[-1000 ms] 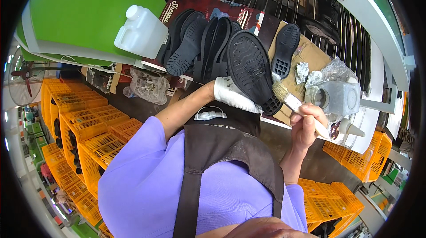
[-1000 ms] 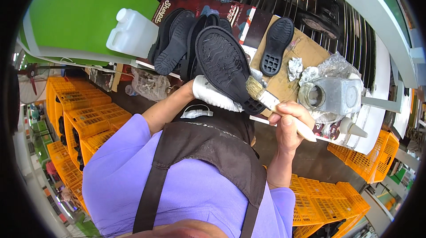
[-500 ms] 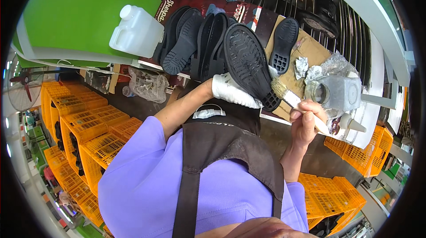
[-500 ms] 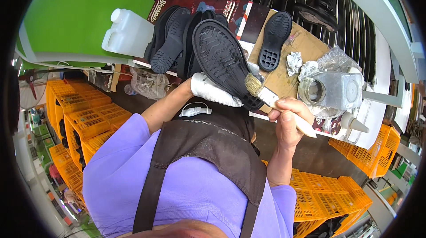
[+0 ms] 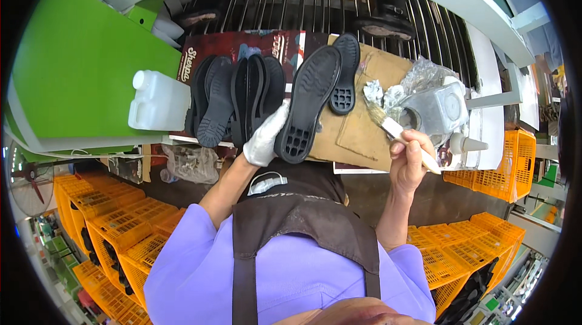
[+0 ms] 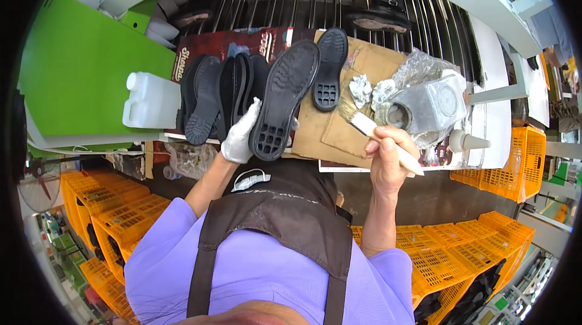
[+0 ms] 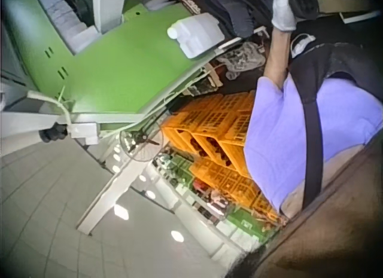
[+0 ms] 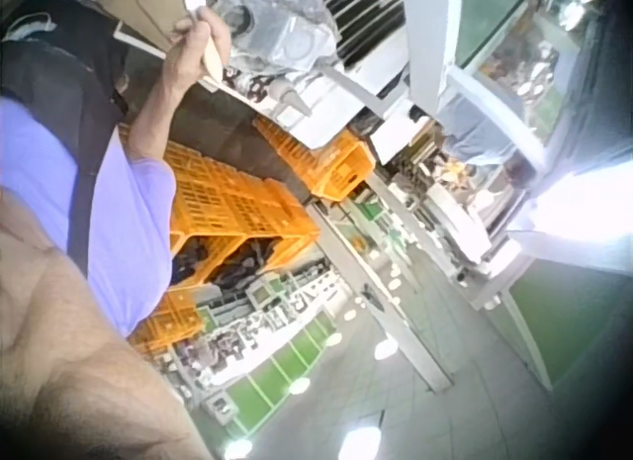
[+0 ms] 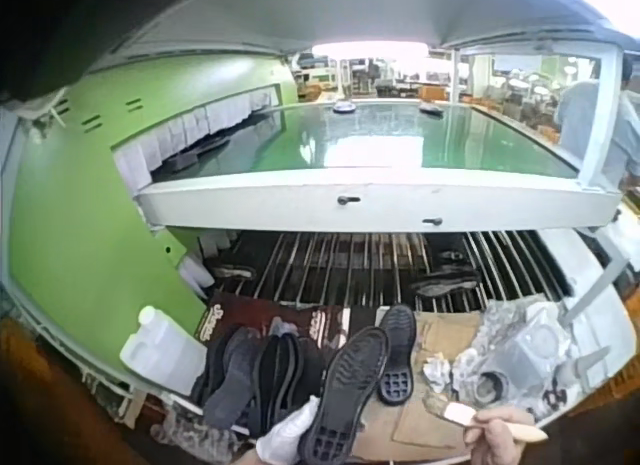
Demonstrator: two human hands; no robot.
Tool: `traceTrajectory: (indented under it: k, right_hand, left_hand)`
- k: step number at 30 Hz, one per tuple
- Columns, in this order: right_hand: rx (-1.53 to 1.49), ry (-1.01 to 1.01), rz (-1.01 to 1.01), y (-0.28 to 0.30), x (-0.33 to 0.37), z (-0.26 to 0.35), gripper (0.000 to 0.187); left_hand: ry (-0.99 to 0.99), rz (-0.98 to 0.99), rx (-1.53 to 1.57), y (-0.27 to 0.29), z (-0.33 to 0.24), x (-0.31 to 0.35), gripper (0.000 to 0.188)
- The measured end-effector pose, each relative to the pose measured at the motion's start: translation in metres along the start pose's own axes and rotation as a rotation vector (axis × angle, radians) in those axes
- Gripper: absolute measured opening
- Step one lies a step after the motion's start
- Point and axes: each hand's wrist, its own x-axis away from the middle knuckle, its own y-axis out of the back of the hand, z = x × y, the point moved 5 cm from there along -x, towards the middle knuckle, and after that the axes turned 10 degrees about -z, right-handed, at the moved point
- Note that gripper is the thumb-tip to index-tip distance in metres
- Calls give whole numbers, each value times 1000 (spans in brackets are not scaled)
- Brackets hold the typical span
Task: The person applies a white adhesive substance to the soles of black shoes using a brush. They repeatedly dip the brush into a container and spread the glue across the textured surface of the shoe soles, handling multiple shoes one at a time.
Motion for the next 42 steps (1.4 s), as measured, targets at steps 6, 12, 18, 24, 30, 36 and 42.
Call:
traceTrajectory:
  k: [6, 12, 18, 24, 30, 36, 42]
  right_hand:
    - [-63, -15, -204, 19, -2, 0, 25]
    - [-31, 2, -277, 31, 3, 2, 22]
    - [-33, 23, -345, 44, 13, 11, 22]
    - [-12, -3, -291, 29, 19, 21, 20]
    - [78, -16, -274, 40, 30, 2, 22]
    - [84, -45, -175, 29, 27, -11, 23]
    - [95, -97, -153, 26, 28, -18, 23]
  left_hand:
    - [183, -93, 294, -12, 11, 14, 57]
    - [102, -55, 228, -55, -37, 16, 67]
    - [-144, 387, 263, -189, -157, -60, 59]
    - [-281, -61, 162, -252, -234, -217, 66]
    - [-723, 199, -291, -197, -161, -132, 31]
    - [-994, 94, -1238, -68, -55, -12, 24]
    - [-939, -388, -1575, -21, -55, 43, 36]
